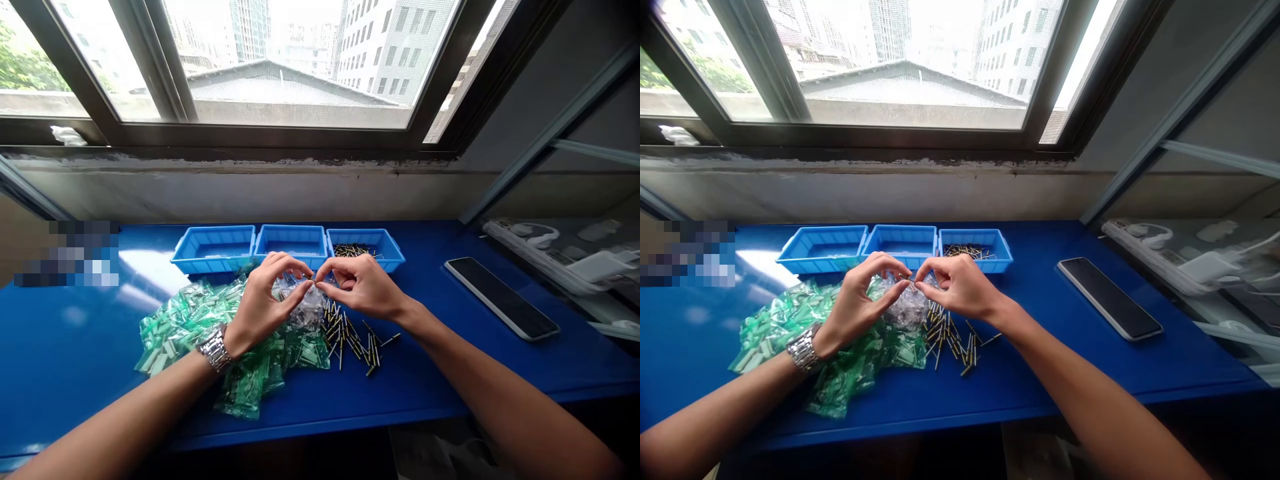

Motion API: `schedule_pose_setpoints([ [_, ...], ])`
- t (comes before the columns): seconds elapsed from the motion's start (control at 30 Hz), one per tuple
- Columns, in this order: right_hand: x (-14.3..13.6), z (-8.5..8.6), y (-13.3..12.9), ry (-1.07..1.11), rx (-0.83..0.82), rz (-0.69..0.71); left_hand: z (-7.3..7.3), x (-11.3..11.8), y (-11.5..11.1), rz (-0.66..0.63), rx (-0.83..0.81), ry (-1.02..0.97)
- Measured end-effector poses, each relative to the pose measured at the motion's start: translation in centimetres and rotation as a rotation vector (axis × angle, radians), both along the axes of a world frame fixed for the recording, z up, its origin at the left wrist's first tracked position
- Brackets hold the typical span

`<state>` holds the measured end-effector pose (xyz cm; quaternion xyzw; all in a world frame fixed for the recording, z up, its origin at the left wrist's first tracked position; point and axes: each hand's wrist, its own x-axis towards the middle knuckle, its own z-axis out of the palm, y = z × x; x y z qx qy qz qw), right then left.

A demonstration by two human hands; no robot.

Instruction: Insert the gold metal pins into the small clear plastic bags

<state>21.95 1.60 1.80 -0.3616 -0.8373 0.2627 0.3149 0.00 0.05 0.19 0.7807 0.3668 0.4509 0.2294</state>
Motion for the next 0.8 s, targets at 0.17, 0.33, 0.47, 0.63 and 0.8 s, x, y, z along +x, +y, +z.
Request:
schedule_pose_setpoints([
  [0.17, -0.1, 0.0, -0.1, 0.005, 0.052, -0.027, -0.1, -0.1, 0.2, 0.019, 0.016, 0.006],
  [0.33, -0.4, 0.0, -0.5, 0.062, 0.191, -0.116, -0.1, 0.0, 0.2, 0.039, 0.000, 0.009],
  [0.47, -0.8, -0.3, -0.9, 0.112, 0.246, -0.120, 0.0, 0.2, 0.0, 0.000, -0.003, 0.016],
  [0.63, -1.3, -0.6, -1.2, 0.112, 0.261, -0.090, -0.1, 0.3, -0.1, -0.038, 0.030, 0.040],
  [0.8, -1.1, -0.3, -1.1, 0.145, 0.253, -0.113, 0.1, 0.2, -0.1, -0.013, 0.023, 0.002],
])
